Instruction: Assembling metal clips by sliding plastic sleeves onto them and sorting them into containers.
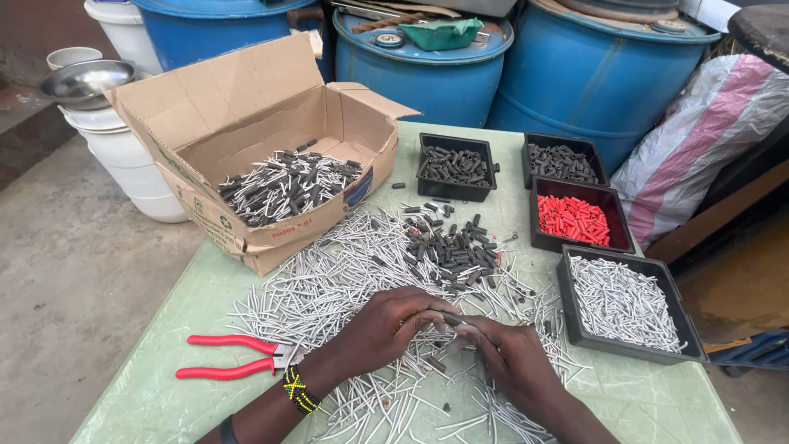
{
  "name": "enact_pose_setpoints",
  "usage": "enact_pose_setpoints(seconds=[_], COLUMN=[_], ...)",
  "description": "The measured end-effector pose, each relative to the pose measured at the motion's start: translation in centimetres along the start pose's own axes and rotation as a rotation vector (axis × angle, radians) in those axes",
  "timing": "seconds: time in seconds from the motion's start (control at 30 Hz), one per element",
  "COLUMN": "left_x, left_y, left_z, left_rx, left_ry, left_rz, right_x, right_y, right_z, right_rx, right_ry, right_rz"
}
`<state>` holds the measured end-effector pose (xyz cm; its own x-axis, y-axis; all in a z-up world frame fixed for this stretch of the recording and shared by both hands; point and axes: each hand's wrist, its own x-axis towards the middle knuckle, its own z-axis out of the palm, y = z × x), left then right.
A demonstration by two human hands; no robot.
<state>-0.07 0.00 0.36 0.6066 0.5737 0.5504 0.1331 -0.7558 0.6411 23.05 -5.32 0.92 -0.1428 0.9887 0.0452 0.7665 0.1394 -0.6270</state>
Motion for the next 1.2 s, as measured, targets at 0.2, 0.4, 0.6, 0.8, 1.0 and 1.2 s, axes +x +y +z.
enact_pose_setpoints(seconds=[0.2, 0.4, 0.6, 0.8, 1.0, 1.2], left_x=[0.0, -0.2, 0.1, 0.4, 0.1, 0.3], left_y=[-0.4, 0.1, -0.3, 0.1, 0.1, -1.5], left_z=[0.7, 0.9, 0.6, -0.2, 0.0, -1.6], left_rx=[-0.029, -0.105, -0.159, -0.35, -0.297, -0.31], left_ry=[-0.028, -0.12, 0.012, 0.063, 0.025, 0.215], left_rz=[0.015, -0.086, -0.063, -0.236, -0.199, -0.195], right_x=[0.4, -0.2, -0.5, -0.2, -0.3, 2.0], right_y=[0.8, -0.9, -1.6, 0.4, 1.8, 3.7], right_z=[0.3, -0.1, -1.0, 0.0, 1.0, -1.5], right_rx=[0.125, -0.009, 0.159, 0.202, 0.094, -0.245], right_ry=[-0.151, -0.204, -0.168, 0.117, 0.233, 0.287], right_rz=[-0.25, -0.107, -0.111, -0.359, -0.327, -0.46])
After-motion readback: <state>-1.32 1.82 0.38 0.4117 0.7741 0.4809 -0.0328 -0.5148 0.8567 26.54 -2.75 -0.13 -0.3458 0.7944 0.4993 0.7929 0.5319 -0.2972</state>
